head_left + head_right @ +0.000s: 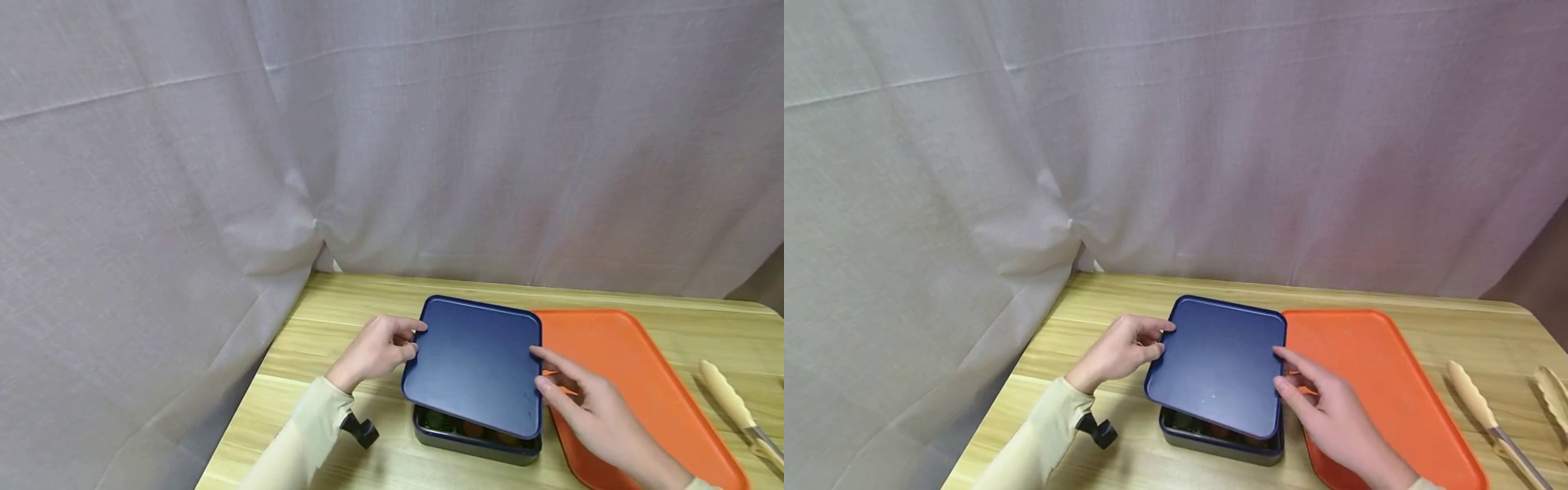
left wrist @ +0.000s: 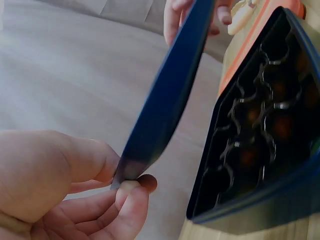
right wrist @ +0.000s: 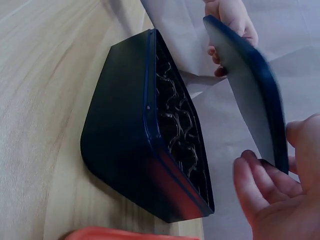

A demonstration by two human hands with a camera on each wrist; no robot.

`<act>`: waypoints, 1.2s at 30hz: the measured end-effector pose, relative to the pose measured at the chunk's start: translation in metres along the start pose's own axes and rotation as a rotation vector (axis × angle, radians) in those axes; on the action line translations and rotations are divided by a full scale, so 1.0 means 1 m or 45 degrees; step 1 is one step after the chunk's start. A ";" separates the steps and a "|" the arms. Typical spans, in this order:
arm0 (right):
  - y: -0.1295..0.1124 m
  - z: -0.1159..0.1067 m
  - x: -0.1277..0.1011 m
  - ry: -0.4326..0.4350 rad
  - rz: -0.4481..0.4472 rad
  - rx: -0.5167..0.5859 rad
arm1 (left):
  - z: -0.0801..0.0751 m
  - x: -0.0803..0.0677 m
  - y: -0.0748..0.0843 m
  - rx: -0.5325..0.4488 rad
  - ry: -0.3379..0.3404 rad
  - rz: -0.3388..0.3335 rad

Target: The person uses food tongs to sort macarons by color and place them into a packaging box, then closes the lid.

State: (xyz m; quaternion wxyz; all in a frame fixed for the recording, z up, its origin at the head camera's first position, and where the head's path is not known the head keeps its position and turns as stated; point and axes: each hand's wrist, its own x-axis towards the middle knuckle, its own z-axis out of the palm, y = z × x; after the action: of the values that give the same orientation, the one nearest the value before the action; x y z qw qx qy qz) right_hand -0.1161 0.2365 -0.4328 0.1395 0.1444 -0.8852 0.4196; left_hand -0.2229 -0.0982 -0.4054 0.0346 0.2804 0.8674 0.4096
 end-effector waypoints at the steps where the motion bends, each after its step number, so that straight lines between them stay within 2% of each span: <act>1: 0.001 -0.001 0.000 0.022 -0.001 0.002 | 0.002 0.001 0.002 -0.009 -0.002 0.000; 11: 0.006 -0.011 0.002 0.113 -0.037 0.020 | 0.013 0.003 0.006 -0.041 -0.002 0.027; 19: 0.006 -0.014 0.003 0.096 -0.021 0.135 | 0.013 0.002 0.004 -0.104 0.003 0.045; 28: 0.005 -0.016 0.003 0.089 -0.023 0.141 | 0.011 0.001 -0.001 -0.182 -0.019 0.085; 32: 0.004 -0.016 0.003 0.111 -0.070 0.145 | 0.011 -0.001 -0.001 -0.224 -0.008 0.085; 36: 0.003 -0.016 0.004 0.190 -0.162 0.162 | 0.010 -0.003 -0.001 -0.303 0.031 0.105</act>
State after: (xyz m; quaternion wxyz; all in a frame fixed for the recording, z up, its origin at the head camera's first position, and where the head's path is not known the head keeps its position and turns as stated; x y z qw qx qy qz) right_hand -0.1191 0.2504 -0.4234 0.2217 0.1772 -0.8331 0.4748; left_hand -0.2182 -0.0928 -0.4129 0.0402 0.3048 0.8007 0.5141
